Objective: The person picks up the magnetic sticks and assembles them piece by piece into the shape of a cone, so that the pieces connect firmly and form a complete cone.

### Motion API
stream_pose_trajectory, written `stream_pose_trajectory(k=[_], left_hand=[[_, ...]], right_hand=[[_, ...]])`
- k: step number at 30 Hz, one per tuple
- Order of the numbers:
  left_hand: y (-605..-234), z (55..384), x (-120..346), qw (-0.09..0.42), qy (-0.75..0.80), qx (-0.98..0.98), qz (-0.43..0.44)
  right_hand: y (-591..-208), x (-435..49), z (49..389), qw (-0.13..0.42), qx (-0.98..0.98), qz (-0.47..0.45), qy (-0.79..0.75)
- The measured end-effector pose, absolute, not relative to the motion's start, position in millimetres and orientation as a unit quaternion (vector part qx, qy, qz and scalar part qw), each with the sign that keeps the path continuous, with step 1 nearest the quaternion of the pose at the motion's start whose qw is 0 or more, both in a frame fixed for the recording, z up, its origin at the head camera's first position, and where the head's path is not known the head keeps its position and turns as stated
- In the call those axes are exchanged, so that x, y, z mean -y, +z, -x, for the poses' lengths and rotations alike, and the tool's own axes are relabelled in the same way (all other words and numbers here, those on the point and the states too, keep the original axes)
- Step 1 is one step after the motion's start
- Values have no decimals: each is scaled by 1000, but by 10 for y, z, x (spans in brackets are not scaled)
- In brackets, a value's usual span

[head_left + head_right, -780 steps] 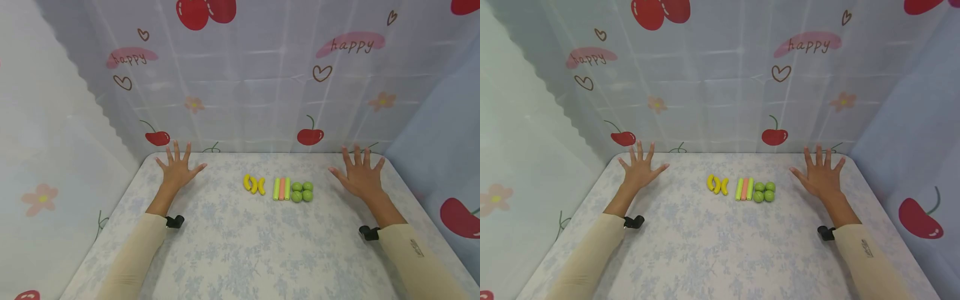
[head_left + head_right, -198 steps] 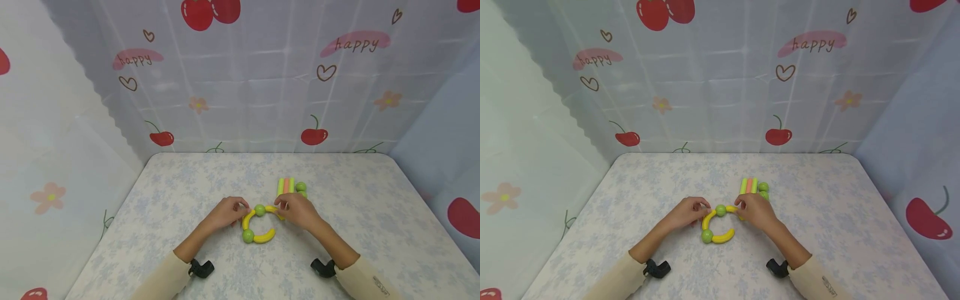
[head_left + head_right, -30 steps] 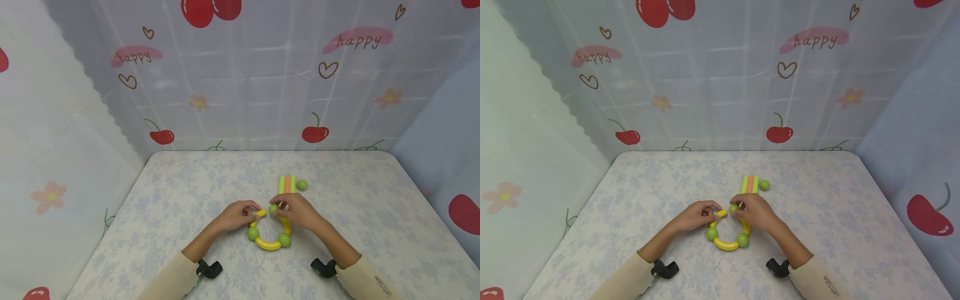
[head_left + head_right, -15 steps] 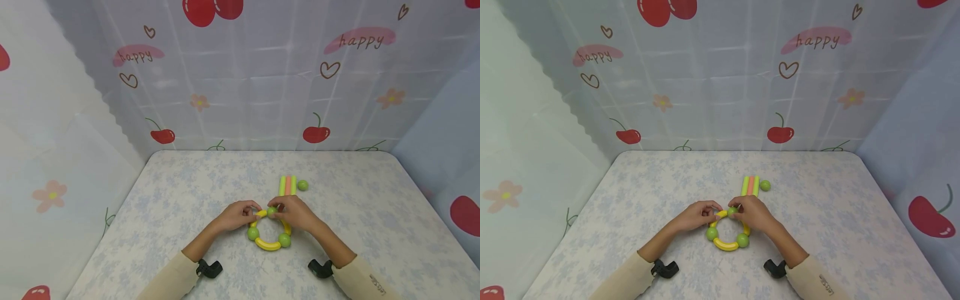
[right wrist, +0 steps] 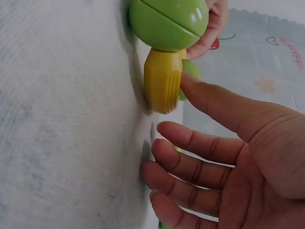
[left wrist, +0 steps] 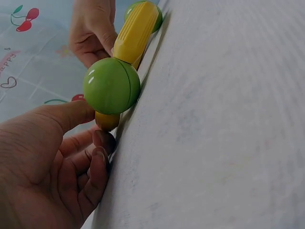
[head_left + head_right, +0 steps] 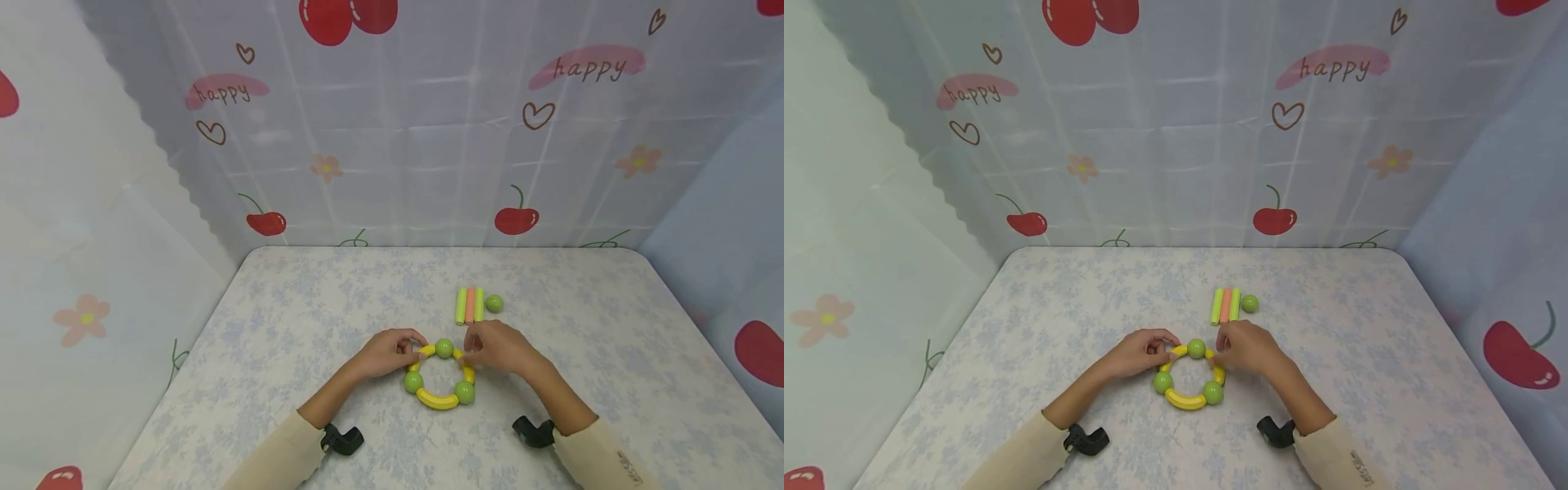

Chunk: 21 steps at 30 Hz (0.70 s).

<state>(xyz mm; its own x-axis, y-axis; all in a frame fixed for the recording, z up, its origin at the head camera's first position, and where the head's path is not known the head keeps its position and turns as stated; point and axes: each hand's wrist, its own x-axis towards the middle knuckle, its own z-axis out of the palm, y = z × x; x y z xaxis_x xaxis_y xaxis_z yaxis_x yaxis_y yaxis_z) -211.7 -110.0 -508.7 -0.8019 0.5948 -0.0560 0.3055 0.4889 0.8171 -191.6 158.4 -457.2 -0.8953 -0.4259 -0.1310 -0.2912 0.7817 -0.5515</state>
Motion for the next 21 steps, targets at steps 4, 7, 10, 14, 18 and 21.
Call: stream_pose_trajectory(k=[4,7,10,14,18,21], left_hand=[[-5078,2108,1101,167,433,-845,-265],[-5068,2104,1101,167,436,-845,-262],[-5068,2105,1103,169,436,-845,-258],[-5082,2113,1103,171,440,-843,-258],[-5095,2119,1100,168,443,-842,-258],[-5101,2118,1098,166,440,-844,-256]], right_hand=[[-4585,-1617,1908,158,-929,200,-270],[-4608,-1608,1904,154,-927,205,-273],[-4625,-1594,1898,140,-929,209,-271],[-4626,-1580,1891,125,-932,211,-268],[-4622,-1575,1885,116,-933,212,-266],[-4628,-1575,1890,113,-933,215,-266]])
